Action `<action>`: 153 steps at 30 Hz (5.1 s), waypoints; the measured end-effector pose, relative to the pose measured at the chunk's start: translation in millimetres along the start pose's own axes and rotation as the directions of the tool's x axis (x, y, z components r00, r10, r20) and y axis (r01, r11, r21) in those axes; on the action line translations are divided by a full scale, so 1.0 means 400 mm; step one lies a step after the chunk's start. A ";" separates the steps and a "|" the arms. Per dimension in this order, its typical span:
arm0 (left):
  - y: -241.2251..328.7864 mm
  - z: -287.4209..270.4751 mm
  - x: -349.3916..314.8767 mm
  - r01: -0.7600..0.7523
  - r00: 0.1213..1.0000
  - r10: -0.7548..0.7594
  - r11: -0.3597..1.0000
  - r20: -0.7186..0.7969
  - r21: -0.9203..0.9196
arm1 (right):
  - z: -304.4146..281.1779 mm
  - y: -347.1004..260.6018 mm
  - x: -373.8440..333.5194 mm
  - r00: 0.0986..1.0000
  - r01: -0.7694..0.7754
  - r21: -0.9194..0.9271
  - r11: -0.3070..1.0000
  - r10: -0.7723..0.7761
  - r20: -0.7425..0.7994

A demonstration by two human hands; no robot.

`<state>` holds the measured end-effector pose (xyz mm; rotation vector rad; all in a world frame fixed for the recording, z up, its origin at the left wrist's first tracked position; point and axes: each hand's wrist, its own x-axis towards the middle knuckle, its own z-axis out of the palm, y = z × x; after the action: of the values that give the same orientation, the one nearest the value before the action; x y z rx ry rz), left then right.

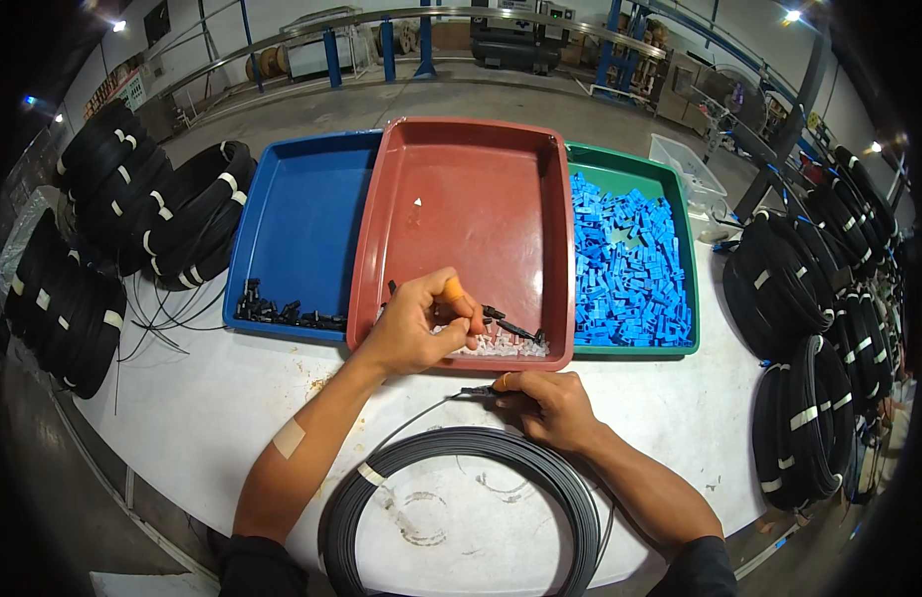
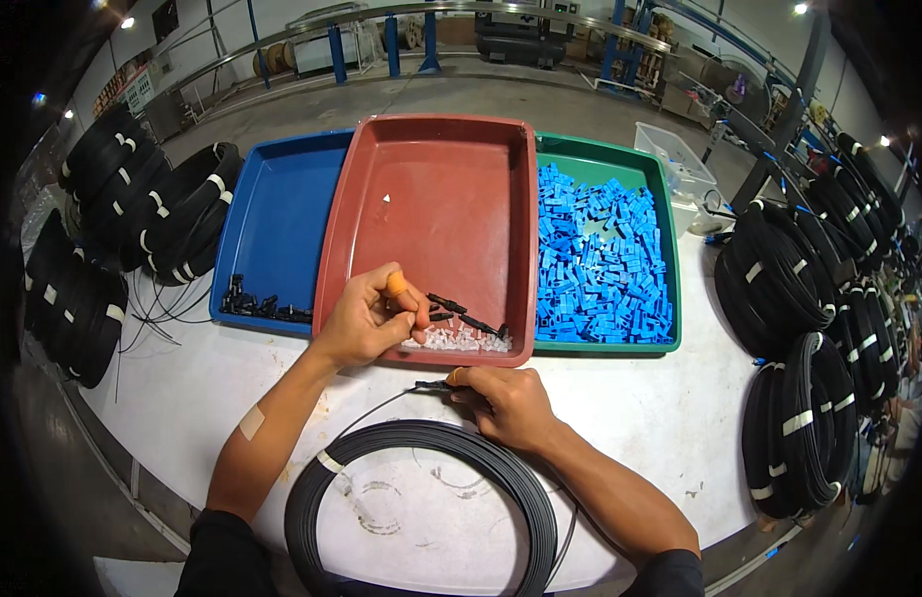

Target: The person picks up a coil of cable, attaches connector components from trays onto the end of the cable wire, and places the finished coil onto a stack.

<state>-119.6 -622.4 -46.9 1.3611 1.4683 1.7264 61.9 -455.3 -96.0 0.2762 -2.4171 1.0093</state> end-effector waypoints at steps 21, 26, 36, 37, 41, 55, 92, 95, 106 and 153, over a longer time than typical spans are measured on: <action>0.027 0.090 -0.200 0.010 0.948 0.122 0.912 -0.294 0.410 | -0.023 -0.076 -0.019 0.983 -0.103 0.064 0.993 0.111 -0.149; 0.008 0.090 -0.206 -0.013 0.952 0.142 0.903 -0.271 0.429 | -0.022 -0.092 -0.019 0.984 -0.095 0.002 0.995 0.095 -0.150; 0.001 0.086 -0.202 -0.107 0.953 0.236 0.850 -0.192 0.515 | -0.013 -0.087 -0.016 0.987 -0.076 -0.002 0.997 0.075 -0.139; 0.001 0.087 -0.202 -0.105 0.953 0.234 0.851 -0.192 0.515 | -0.012 -0.086 -0.016 0.987 -0.078 -0.001 0.997 0.077 -0.139; 0.006 0.087 -0.201 -0.120 0.954 0.249 0.830 -0.170 0.544 | -0.012 -0.083 -0.017 0.988 -0.045 -0.022 0.999 0.041 -0.146; 0.012 0.087 -0.204 -0.211 0.942 0.329 0.730 -0.064 0.650 | -0.017 -0.094 -0.021 0.992 0.054 -0.116 0.992 -0.067 -0.110; 0.008 0.089 -0.210 -0.218 0.918 0.380 0.727 -0.117 0.651 | -0.013 -0.075 -0.020 0.991 -0.036 -0.029 0.999 0.032 -0.130; 0.033 0.088 -0.196 -0.191 0.936 0.334 0.740 -0.107 0.645 | -0.005 -0.054 -0.032 0.969 -0.231 0.172 0.958 0.242 -0.043; 0.093 0.124 -0.054 -0.170 0.968 0.249 0.749 -0.034 0.640 | -0.002 -0.048 -0.028 0.957 -0.291 0.220 0.931 0.283 0.067; 0.031 0.059 -0.087 -0.078 0.994 0.076 0.997 -0.082 -0.022 | -0.020 -0.060 -0.013 0.977 -0.208 0.080 0.975 0.202 0.075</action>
<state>-82.5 -645.3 -49.9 1.3658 1.4497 1.8617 78.0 -466.8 -79.3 0.0914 -2.5039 1.2157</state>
